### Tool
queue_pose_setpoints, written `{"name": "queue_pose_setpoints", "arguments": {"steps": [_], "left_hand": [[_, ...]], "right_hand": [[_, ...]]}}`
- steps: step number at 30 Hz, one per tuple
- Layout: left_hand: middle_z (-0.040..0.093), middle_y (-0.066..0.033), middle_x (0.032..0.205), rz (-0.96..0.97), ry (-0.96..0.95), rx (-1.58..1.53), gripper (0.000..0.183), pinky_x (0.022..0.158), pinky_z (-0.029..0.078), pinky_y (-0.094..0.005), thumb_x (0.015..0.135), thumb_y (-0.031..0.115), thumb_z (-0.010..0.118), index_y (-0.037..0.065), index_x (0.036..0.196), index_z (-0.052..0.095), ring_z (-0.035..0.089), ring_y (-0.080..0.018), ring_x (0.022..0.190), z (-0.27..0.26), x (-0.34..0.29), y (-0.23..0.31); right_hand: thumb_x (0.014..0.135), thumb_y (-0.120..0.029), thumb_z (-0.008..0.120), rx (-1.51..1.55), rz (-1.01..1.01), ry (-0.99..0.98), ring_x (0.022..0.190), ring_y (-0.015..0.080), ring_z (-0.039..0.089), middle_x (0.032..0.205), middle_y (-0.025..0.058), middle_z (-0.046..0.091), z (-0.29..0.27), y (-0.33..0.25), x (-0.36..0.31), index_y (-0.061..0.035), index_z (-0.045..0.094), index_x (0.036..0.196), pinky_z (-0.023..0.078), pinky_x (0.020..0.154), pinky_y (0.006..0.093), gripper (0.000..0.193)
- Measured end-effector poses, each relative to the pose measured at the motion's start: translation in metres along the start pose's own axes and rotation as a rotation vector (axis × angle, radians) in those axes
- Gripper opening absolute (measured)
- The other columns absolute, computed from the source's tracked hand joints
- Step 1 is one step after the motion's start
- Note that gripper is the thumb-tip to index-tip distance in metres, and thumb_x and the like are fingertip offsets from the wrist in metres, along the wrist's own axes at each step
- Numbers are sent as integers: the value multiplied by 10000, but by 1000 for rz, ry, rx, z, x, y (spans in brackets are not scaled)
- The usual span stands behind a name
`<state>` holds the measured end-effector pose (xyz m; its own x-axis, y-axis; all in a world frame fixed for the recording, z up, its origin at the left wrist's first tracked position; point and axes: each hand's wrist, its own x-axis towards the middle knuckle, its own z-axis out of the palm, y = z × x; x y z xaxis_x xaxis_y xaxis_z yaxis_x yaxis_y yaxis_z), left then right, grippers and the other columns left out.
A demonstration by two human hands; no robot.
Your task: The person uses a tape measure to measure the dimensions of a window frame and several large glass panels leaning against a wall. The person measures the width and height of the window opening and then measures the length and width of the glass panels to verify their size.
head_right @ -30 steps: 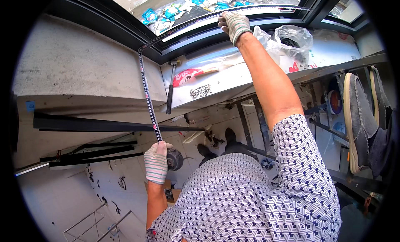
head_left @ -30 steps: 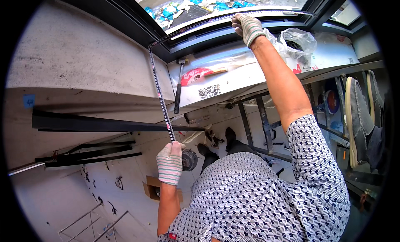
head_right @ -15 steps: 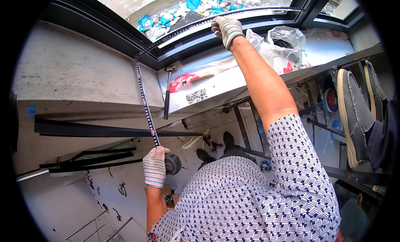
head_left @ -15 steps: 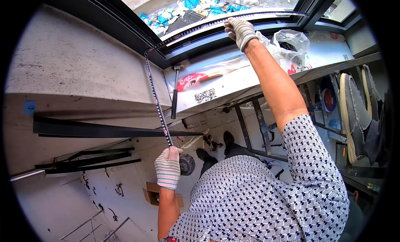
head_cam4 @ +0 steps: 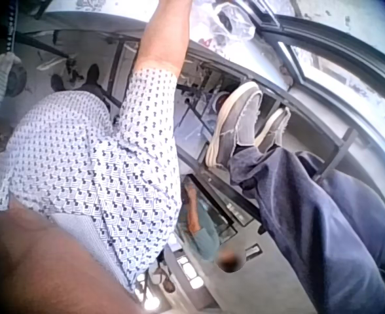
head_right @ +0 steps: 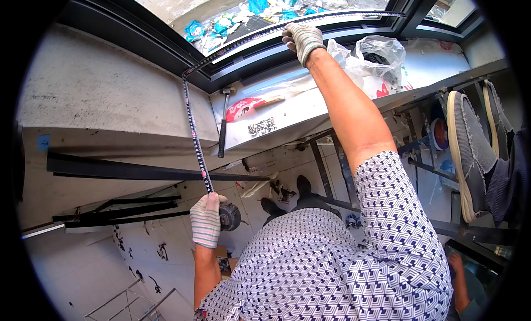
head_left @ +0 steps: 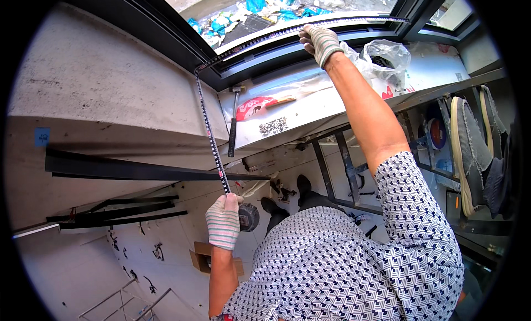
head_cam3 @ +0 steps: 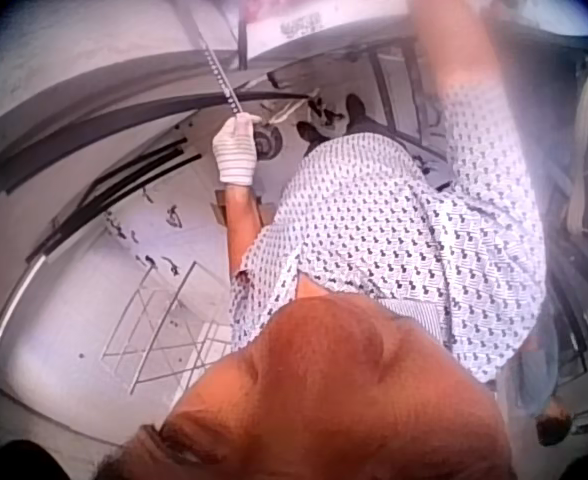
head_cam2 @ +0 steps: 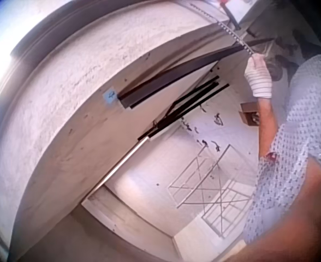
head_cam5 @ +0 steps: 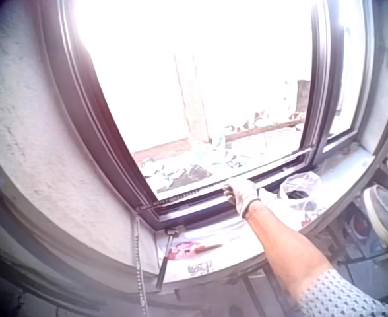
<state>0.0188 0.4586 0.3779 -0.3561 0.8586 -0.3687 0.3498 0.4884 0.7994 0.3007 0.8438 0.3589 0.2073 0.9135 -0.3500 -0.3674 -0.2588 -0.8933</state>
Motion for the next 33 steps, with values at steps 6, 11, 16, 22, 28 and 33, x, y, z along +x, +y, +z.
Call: {"name": "queue_pose_setpoints", "arguments": {"steps": [6,11,16,22,28,33], "left_hand": [[560,5,630,-16,0,-34,383,572,409,-262,996,269,499,-3,828,708,456,-76,593,1,1,1],[564,0,632,11,1,-45,386,573,413,-264,995,277,501,-3,831,710,461,-78,592,2,2,-2],[586,-8,651,-5,-2,-16,385,588,423,-263,992,272,503,-8,824,707,483,-81,603,1,1,4],[587,-12,652,-1,-3,-2,391,603,432,-271,989,278,502,-12,828,708,493,-91,617,0,1,2],[612,-13,669,-4,0,-36,365,571,432,-248,991,239,507,-17,813,698,508,-73,595,1,2,-4],[611,-9,667,1,-5,-20,361,561,428,-244,991,243,509,-13,821,699,503,-70,583,0,2,-1]], "right_hand": [[900,-138,626,0,3,1,599,123,666,787,62,693,1,0,0,-48,623,947,508,441,208,101],[897,-132,627,0,5,3,591,125,661,781,61,690,2,1,2,-55,617,935,503,441,207,86],[891,-126,634,14,11,-19,577,129,653,773,57,687,0,2,3,-63,606,932,490,434,213,81],[893,-128,634,15,14,-26,574,132,652,766,53,683,-1,3,3,-67,607,937,489,427,217,79],[898,-128,627,1,28,-13,572,129,651,772,55,685,0,3,4,-68,606,939,490,427,218,75],[900,-131,627,-7,20,-20,573,128,651,778,61,687,-1,2,3,-59,605,944,495,429,219,87]]}}
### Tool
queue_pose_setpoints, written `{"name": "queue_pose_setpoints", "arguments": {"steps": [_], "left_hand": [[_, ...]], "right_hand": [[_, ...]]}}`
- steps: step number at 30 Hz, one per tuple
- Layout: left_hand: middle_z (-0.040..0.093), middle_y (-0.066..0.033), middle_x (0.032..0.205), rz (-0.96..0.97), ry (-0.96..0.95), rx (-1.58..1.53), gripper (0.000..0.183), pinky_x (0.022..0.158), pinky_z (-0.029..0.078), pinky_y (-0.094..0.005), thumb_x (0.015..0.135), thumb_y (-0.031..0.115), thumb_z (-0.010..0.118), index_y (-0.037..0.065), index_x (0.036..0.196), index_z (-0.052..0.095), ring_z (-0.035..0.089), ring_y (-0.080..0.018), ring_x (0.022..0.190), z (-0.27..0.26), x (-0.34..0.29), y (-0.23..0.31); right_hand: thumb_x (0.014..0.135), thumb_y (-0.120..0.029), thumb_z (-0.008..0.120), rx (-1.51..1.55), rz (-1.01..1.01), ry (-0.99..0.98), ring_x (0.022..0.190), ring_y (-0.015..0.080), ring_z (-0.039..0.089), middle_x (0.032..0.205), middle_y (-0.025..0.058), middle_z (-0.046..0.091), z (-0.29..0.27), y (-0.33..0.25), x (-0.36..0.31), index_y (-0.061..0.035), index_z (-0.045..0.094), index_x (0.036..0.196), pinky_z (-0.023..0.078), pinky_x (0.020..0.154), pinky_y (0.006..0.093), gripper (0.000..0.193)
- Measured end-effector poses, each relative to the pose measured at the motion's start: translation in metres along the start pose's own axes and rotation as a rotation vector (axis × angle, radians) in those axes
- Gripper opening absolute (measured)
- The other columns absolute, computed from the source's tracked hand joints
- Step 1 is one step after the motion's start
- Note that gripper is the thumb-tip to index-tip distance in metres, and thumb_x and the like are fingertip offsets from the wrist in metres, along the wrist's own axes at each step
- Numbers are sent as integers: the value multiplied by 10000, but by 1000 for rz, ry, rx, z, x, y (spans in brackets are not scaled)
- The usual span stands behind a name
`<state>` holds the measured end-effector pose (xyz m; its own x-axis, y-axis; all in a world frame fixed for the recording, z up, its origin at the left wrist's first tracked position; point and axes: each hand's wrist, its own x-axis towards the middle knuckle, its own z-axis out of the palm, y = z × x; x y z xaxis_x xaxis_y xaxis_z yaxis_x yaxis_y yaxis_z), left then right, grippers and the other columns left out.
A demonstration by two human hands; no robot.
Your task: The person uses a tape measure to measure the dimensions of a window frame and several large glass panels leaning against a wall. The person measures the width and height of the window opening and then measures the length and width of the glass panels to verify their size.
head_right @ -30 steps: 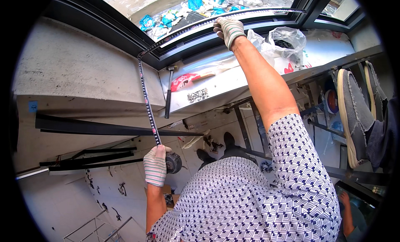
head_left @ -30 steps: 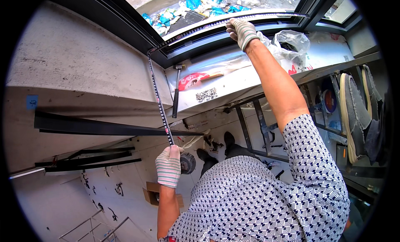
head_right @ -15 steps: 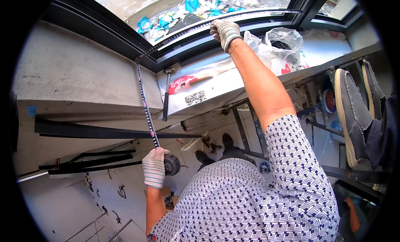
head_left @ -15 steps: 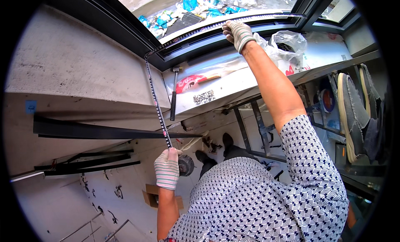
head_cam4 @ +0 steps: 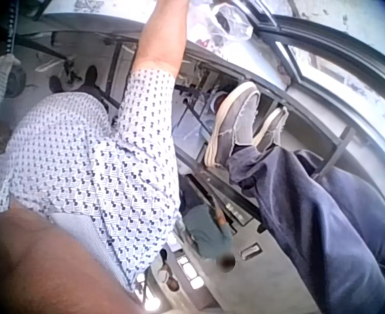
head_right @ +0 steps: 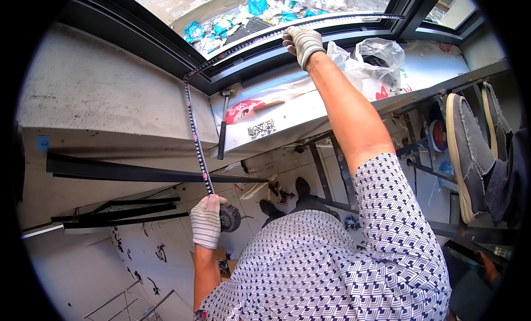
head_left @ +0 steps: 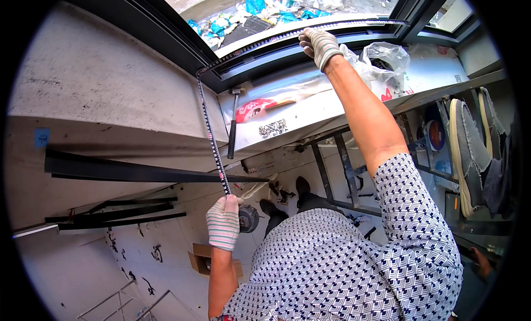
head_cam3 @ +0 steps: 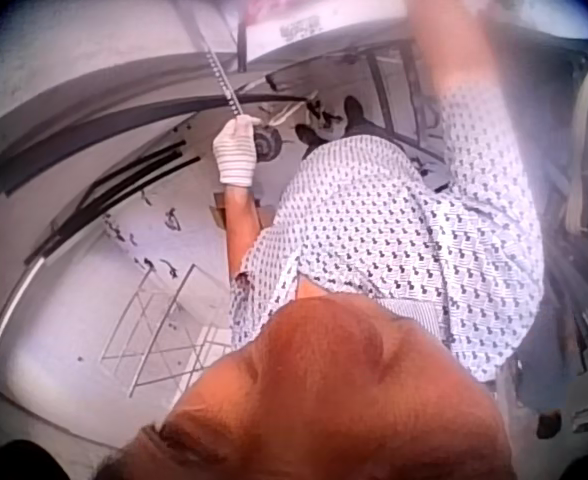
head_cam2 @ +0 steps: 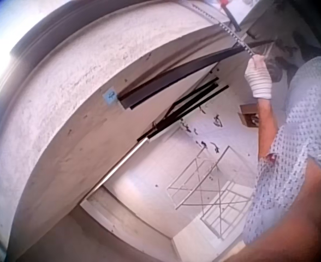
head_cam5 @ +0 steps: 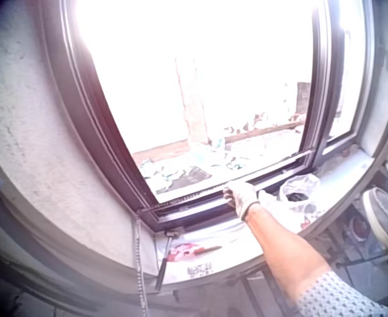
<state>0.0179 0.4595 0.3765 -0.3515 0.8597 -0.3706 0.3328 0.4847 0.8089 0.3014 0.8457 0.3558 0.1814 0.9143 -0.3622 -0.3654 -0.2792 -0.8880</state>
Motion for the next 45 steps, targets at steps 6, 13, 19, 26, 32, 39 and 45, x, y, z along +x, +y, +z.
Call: {"name": "queue_pose_setpoints", "arguments": {"steps": [6,13,19,26,32,39,45], "left_hand": [[601,2,659,3,-1,5,365,546,416,-236,991,253,510,-9,822,700,489,-59,572,-1,1,-2],[501,32,605,-35,8,-44,363,542,368,-262,990,246,511,-9,818,704,407,-62,583,2,1,-1],[507,27,600,-83,2,-57,356,535,377,-270,979,246,512,-11,826,704,417,-66,573,3,0,-4],[550,-10,607,-35,-4,34,349,572,426,-277,965,254,513,-9,839,704,478,-85,585,2,-9,-37],[625,-17,713,-16,-64,58,365,619,444,-258,994,271,504,-9,868,701,519,-81,653,-9,-15,-52],[631,-21,721,67,-123,117,370,638,454,-267,999,280,495,-2,872,698,527,-91,666,-31,-14,-87],[639,-113,685,64,-182,236,353,664,493,-343,955,317,501,40,887,709,604,-187,645,-63,-16,-134]], "right_hand": [[902,-130,630,12,2,6,584,132,657,785,64,691,-1,1,3,-54,611,943,499,434,220,89],[900,-136,632,-6,-1,19,583,129,657,778,58,691,0,2,2,-63,603,934,499,434,222,86],[897,-162,667,20,-1,22,596,126,630,829,78,688,-1,2,0,-56,607,941,503,435,202,129],[905,-133,636,27,-75,-67,582,125,637,769,63,672,-8,4,-15,-59,602,942,481,434,207,90],[907,-161,648,-34,-135,-48,575,116,627,754,53,665,-16,1,-44,-61,609,901,480,445,210,108],[919,-232,658,-127,-214,-4,563,95,601,715,36,654,-25,15,-94,-75,611,843,453,472,210,180],[919,-236,648,-175,-286,59,541,86,576,695,50,648,-27,40,-153,-54,621,814,454,466,225,212]]}}
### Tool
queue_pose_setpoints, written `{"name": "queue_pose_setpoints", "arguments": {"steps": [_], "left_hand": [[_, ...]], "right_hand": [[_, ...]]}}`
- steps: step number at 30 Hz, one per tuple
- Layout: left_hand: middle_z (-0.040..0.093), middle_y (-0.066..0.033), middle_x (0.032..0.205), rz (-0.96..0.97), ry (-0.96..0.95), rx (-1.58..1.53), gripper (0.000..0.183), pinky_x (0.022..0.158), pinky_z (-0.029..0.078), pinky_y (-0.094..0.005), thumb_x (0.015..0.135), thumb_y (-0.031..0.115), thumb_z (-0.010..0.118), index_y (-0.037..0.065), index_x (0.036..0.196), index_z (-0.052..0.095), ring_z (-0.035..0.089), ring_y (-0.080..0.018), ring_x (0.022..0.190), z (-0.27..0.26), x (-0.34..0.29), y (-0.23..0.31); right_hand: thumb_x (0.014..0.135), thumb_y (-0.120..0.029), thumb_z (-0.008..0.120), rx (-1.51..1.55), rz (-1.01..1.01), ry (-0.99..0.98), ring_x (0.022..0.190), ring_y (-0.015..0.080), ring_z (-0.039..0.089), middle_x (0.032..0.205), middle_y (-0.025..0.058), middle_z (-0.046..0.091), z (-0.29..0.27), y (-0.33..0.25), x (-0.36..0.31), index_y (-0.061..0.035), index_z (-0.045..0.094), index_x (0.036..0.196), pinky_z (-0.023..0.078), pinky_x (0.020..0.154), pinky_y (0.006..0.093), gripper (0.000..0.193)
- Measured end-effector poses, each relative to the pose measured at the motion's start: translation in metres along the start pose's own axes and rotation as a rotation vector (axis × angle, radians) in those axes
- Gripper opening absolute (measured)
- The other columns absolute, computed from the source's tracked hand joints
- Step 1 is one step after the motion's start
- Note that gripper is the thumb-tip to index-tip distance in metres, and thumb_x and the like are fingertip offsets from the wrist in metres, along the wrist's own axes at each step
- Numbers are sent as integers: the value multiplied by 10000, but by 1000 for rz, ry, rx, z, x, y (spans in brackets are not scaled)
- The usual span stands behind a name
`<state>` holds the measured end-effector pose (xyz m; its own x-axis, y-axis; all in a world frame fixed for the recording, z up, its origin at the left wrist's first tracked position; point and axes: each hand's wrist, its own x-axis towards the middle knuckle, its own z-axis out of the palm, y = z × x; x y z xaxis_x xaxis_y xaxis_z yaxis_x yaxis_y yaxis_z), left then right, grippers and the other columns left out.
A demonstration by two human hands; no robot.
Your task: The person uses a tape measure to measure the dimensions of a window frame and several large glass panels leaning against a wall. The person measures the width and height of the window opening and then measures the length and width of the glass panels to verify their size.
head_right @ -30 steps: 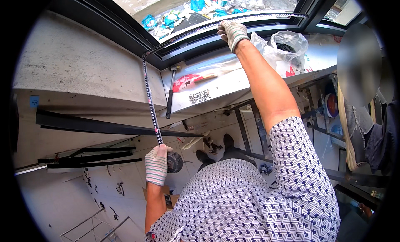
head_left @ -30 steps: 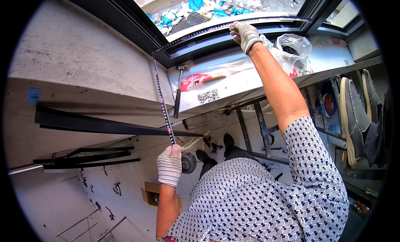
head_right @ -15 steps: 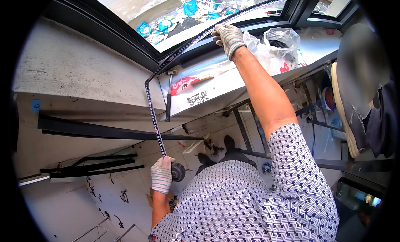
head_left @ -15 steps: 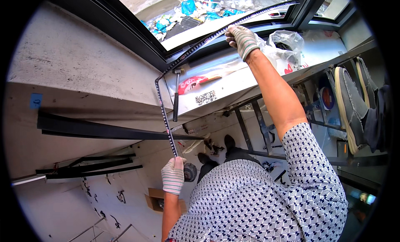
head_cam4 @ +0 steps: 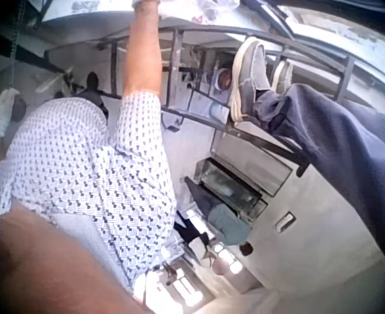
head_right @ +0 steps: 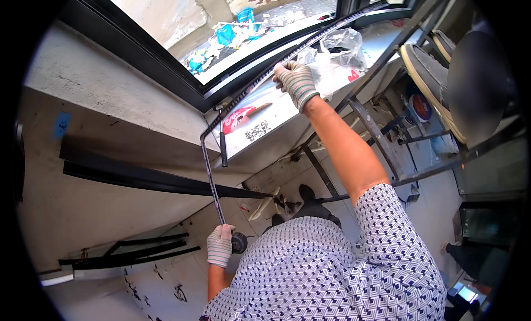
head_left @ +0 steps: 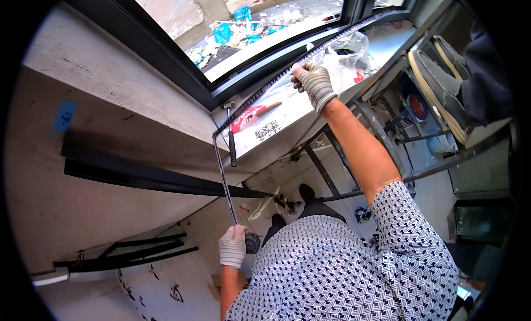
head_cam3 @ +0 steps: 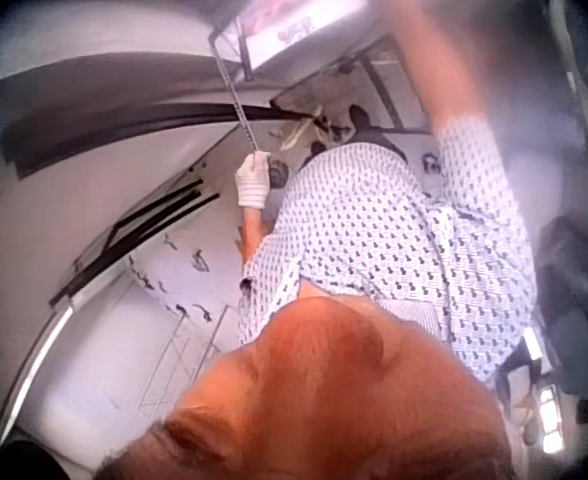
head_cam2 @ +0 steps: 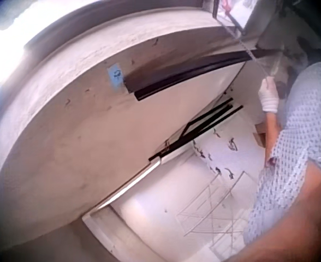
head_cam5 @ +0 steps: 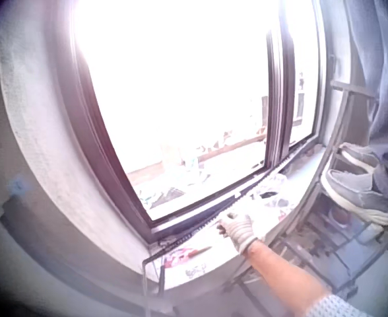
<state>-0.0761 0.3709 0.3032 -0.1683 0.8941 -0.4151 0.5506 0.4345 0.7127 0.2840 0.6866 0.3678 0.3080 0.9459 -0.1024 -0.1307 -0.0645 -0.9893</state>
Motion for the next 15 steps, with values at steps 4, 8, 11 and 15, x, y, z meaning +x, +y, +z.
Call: {"name": "queue_pose_setpoints", "arguments": {"steps": [4,8,11,15], "left_hand": [[670,-185,791,64,-66,221,353,725,503,-416,948,358,491,77,937,704,658,-336,758,-20,-14,-17],[673,-198,836,121,-161,288,364,746,501,-432,949,390,492,88,973,695,656,-373,811,-27,-28,-44],[680,-190,858,194,-210,310,357,751,501,-433,946,387,492,95,981,694,658,-367,826,-22,-34,-49],[680,-173,832,306,-223,254,336,751,505,-419,942,367,487,103,957,694,656,-366,829,-9,-46,-61]], "right_hand": [[904,-226,636,-86,-80,-14,503,79,567,641,35,635,8,6,-44,-46,632,771,451,450,236,223],[882,-234,635,-205,-115,-53,545,82,575,638,38,630,18,7,-103,5,680,805,491,538,258,255],[877,-280,630,-310,-119,-69,650,70,577,683,20,648,15,5,-154,-24,700,851,495,620,271,267],[873,-195,657,-371,-281,-153,696,54,581,706,-4,631,10,15,-208,-38,673,834,506,637,259,163]]}}
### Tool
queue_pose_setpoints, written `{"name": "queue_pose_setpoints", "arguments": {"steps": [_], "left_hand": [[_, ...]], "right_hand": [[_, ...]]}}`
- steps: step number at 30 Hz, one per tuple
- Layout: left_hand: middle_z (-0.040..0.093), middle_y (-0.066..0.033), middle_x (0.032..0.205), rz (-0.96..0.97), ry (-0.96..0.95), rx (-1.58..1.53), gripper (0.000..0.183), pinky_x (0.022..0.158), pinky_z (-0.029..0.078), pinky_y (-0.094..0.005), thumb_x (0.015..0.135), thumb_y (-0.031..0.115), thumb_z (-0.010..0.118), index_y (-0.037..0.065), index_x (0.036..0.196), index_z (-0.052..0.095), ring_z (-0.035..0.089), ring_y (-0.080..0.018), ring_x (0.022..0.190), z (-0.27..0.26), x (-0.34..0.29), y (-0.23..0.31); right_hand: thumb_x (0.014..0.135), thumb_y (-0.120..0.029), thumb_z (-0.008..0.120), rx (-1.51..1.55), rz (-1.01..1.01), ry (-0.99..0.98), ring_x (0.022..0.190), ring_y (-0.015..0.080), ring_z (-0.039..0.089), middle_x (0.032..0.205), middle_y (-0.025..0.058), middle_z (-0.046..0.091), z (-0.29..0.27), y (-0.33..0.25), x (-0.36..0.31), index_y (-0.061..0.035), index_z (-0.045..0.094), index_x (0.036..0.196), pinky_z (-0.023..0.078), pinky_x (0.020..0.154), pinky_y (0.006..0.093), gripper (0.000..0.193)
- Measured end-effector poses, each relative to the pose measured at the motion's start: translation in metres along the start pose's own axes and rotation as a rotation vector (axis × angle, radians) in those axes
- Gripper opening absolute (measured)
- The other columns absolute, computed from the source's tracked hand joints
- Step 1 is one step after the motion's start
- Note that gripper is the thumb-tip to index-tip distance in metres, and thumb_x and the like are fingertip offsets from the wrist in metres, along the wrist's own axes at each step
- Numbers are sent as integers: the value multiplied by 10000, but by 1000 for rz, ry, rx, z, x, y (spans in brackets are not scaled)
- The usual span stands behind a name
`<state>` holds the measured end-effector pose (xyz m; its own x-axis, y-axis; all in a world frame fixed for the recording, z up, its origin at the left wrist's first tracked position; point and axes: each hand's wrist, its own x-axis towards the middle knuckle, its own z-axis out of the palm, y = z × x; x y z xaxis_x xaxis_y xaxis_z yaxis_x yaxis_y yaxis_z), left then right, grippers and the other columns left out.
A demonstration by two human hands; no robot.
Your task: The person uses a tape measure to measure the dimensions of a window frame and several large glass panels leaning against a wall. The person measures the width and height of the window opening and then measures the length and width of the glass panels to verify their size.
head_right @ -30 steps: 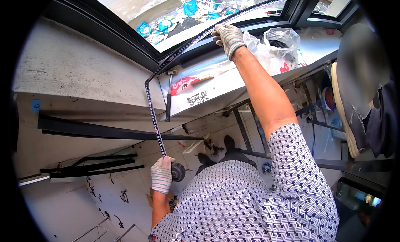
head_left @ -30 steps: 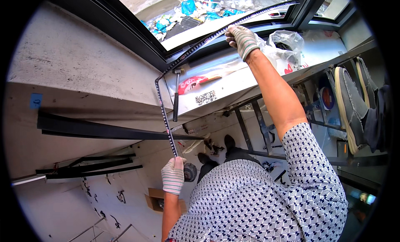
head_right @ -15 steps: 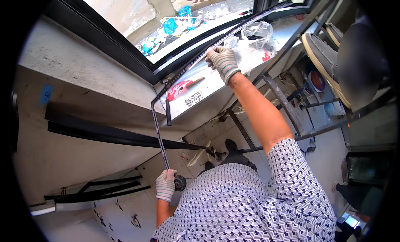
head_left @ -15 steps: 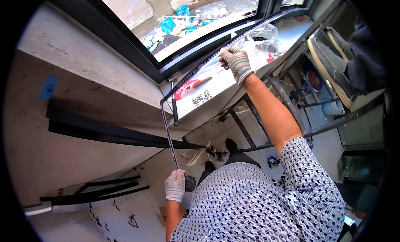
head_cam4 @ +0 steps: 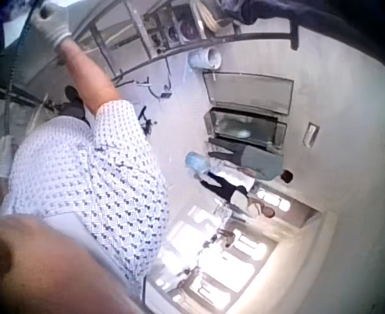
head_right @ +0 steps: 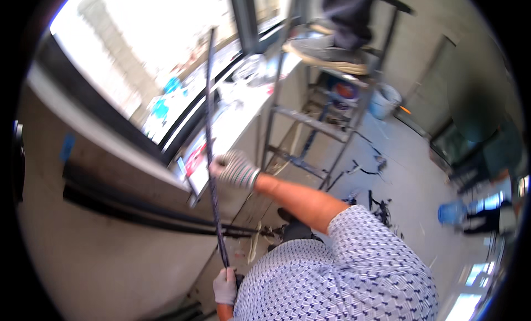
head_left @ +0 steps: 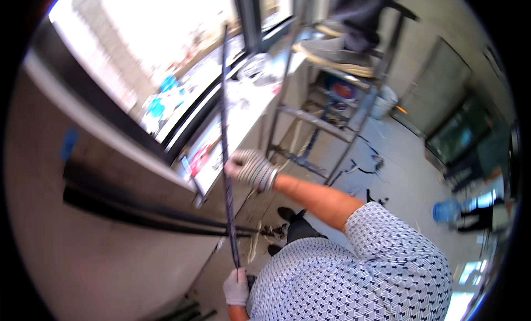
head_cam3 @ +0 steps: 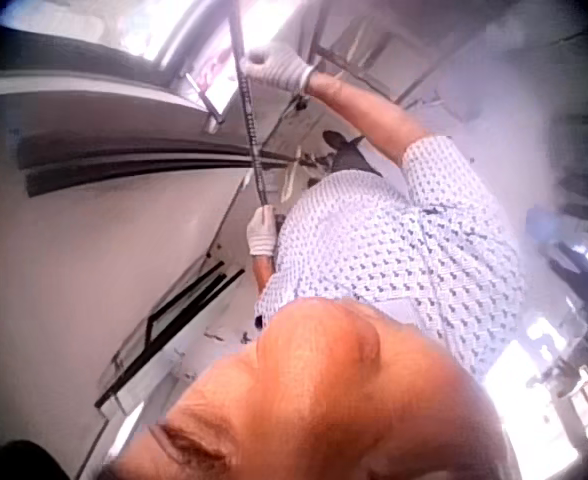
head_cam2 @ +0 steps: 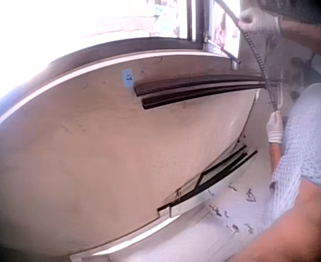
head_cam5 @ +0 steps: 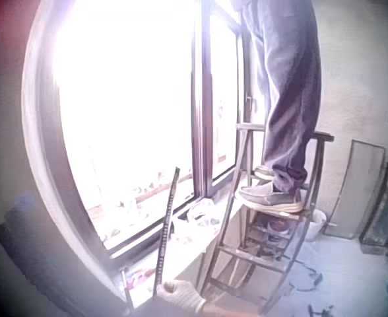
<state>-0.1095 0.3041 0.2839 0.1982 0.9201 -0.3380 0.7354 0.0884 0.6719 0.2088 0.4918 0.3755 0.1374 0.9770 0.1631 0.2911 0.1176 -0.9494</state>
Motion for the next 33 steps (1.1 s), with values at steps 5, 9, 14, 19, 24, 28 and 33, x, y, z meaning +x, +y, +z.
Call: {"name": "queue_pose_setpoints", "arguments": {"steps": [5,9,14,19,24,28,33], "left_hand": [[648,-140,809,61,-170,-174,376,687,479,-416,989,392,473,67,967,662,620,-299,759,46,-7,72],[626,-133,749,218,-190,-428,421,643,474,-415,991,450,467,72,990,652,600,-266,691,132,-24,134],[587,-59,733,177,-207,-550,473,590,447,-338,998,483,464,44,1067,626,527,-172,661,172,-19,193],[598,-80,766,292,-107,-646,451,611,457,-327,998,455,480,38,1070,633,537,-182,678,261,14,271],[609,-91,818,376,-93,-675,424,667,466,-332,1003,416,469,27,1056,631,555,-186,739,309,33,323],[617,-99,859,444,-133,-700,404,712,473,-336,1008,384,461,18,1045,629,569,-190,787,354,41,364],[627,-110,911,558,-153,-735,381,768,482,-341,1013,344,451,7,1031,627,587,-194,849,411,43,425]], "right_hand": [[872,-169,632,-8,-81,-66,634,81,572,645,62,595,-27,-4,-88,-34,633,827,500,600,280,142],[878,-153,595,14,-122,-163,538,267,510,629,142,543,-91,16,-149,-26,555,742,438,542,349,190],[875,-142,618,-81,-174,-216,595,303,508,676,133,537,-139,26,-172,-35,564,744,431,558,351,178],[844,-176,626,-35,-287,-192,745,343,601,777,131,602,-225,54,-166,-68,621,790,477,642,391,121],[849,-312,651,-141,-207,-258,999,328,621,1046,159,638,-282,106,-203,-50,615,1171,496,867,379,417],[901,-381,643,107,65,-242,1187,239,541,1221,128,598,-318,150,-246,-9,403,1391,419,1003,343,660],[915,-339,649,356,83,-257,1242,188,468,1318,105,536,-399,184,-261,-43,203,1508,343,1069,333,799]]}}
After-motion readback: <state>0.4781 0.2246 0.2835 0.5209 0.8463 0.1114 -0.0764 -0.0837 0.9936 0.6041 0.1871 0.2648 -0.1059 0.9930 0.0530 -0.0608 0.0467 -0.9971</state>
